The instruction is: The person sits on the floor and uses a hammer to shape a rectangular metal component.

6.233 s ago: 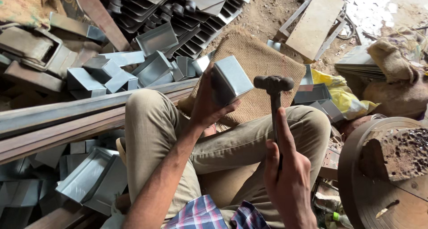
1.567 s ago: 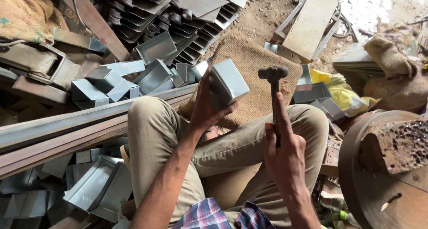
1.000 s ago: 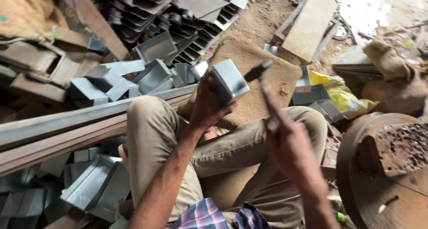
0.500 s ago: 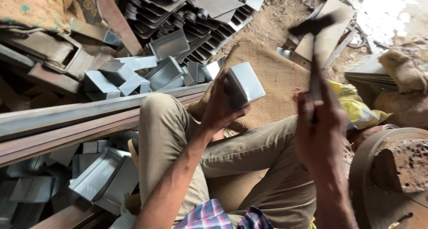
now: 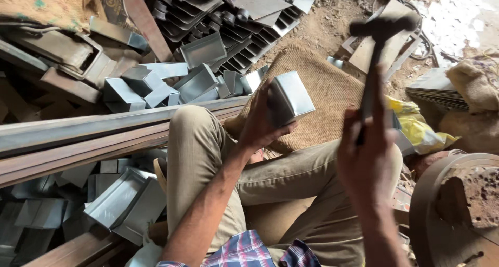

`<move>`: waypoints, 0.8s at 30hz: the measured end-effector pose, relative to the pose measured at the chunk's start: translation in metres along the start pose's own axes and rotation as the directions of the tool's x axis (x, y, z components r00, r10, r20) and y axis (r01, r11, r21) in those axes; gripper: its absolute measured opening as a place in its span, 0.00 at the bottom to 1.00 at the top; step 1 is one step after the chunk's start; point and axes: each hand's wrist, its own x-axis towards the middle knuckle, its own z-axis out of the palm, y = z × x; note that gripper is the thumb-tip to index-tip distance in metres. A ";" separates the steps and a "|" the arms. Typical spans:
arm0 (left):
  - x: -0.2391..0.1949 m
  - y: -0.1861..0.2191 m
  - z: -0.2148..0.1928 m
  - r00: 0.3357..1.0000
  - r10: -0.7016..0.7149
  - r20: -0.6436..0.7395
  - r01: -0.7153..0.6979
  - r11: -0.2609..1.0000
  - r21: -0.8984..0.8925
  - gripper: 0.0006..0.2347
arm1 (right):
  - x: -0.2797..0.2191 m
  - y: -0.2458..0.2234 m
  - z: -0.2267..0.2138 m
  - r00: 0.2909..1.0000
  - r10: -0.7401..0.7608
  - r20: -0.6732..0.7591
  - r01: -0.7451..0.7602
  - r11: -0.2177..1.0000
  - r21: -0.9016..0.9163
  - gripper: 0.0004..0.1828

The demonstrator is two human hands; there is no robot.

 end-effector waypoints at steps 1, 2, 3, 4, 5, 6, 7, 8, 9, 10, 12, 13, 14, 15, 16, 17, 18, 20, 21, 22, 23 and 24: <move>0.000 0.001 -0.001 1.000 0.009 -0.014 -0.009 0.999 0.034 0.55 | -0.003 -0.001 0.009 0.995 0.026 0.097 -0.024 1.000 -0.017 0.32; 0.002 0.002 0.000 1.000 0.011 -0.013 -0.010 0.999 0.033 0.55 | -0.005 -0.001 0.014 0.980 0.052 0.193 -0.046 0.998 -0.037 0.33; 0.002 0.003 -0.001 0.999 -0.033 0.005 0.034 0.999 -0.030 0.56 | -0.008 -0.001 0.017 0.979 0.052 0.197 -0.046 0.998 -0.034 0.33; 0.001 0.004 -0.002 0.997 -0.076 0.027 0.078 0.993 -0.092 0.57 | -0.010 -0.001 0.018 0.973 -0.034 0.230 0.019 0.998 0.068 0.34; 0.001 0.006 -0.003 0.997 -0.073 0.033 0.076 0.993 -0.095 0.57 | -0.012 -0.001 0.018 0.962 -0.117 0.246 0.078 0.983 0.165 0.36; 0.000 0.008 -0.004 0.999 -0.043 0.016 0.044 0.999 -0.026 0.55 | -0.013 0.000 0.016 0.964 -0.113 0.241 0.075 0.984 0.161 0.36; -0.001 0.009 -0.005 1.000 -0.014 -0.003 0.014 0.999 0.043 0.53 | -0.015 0.001 0.013 0.972 -0.012 0.236 -0.010 0.996 0.094 0.35; -0.001 0.011 -0.006 1.000 -0.013 0.000 0.013 0.999 0.039 0.53 | -0.016 0.003 0.011 0.970 0.088 0.225 -0.097 0.995 0.028 0.34; -0.001 0.013 -0.005 1.000 -0.006 -0.021 0.008 0.998 0.055 0.53 | -0.016 0.005 0.014 0.972 0.095 0.216 -0.103 0.994 0.024 0.34; -0.001 0.015 -0.005 0.999 0.000 -0.041 0.002 0.997 0.072 0.52 | -0.013 0.008 0.017 0.970 -0.144 0.196 0.139 0.990 0.038 0.32; 0.001 0.018 -0.003 1.000 -0.011 -0.023 0.013 0.998 0.066 0.52 | -0.011 0.012 0.015 0.913 -0.370 0.170 0.371 0.928 0.028 0.30; 0.001 0.018 -0.004 0.999 -0.037 -0.020 0.038 0.997 0.074 0.53 | -0.010 0.012 0.015 0.962 -0.150 0.228 0.148 0.989 0.027 0.32; 0.002 0.018 -0.004 0.999 -0.032 -0.015 0.033 0.997 0.069 0.53 | -0.008 0.012 0.015 0.955 0.075 0.289 -0.083 0.996 0.016 0.34; 0.002 0.017 -0.004 0.999 -0.035 -0.018 0.036 0.998 0.053 0.53 | -0.006 0.012 0.015 0.955 0.078 0.285 -0.085 0.996 0.013 0.34; 0.002 0.017 -0.004 0.999 -0.038 -0.021 0.038 0.999 0.038 0.53 | -0.005 0.014 0.016 0.948 0.157 0.276 -0.149 0.988 -0.049 0.37; 0.002 0.017 -0.004 0.999 -0.034 -0.019 0.035 0.999 0.035 0.53 | -0.002 0.016 0.018 0.937 0.231 0.260 -0.209 0.972 -0.110 0.40; 0.001 0.017 -0.003 1.000 -0.004 -0.028 0.005 1.000 0.030 0.53 | 0.001 0.021 0.020 0.939 0.231 0.256 -0.209 0.972 -0.111 0.40; 0.001 0.016 -0.002 0.998 0.019 -0.054 -0.017 0.999 0.029 0.53 | 0.006 0.039 0.029 0.844 0.470 0.258 -0.378 0.863 -0.335 0.39; 0.002 0.015 -0.001 0.999 -0.014 -0.037 0.018 0.994 0.107 0.54 | 0.008 0.052 0.035 0.844 0.461 0.274 -0.365 0.868 -0.337 0.39; 0.002 0.013 0.001 0.999 -0.050 -0.021 0.053 0.981 0.184 0.55 | 0.012 0.067 0.039 0.902 0.342 0.264 -0.193 0.865 -0.463 0.38; 0.002 0.012 -0.001 0.997 -0.065 -0.033 0.070 0.977 0.201 0.55 | 0.016 0.080 0.044 0.936 0.197 0.292 0.003 0.825 -0.565 0.37; 0.001 0.013 0.002 0.997 -0.068 -0.028 0.072 0.979 0.193 0.55 | 0.019 0.093 0.042 0.909 0.217 0.355 0.036 0.808 -0.587 0.34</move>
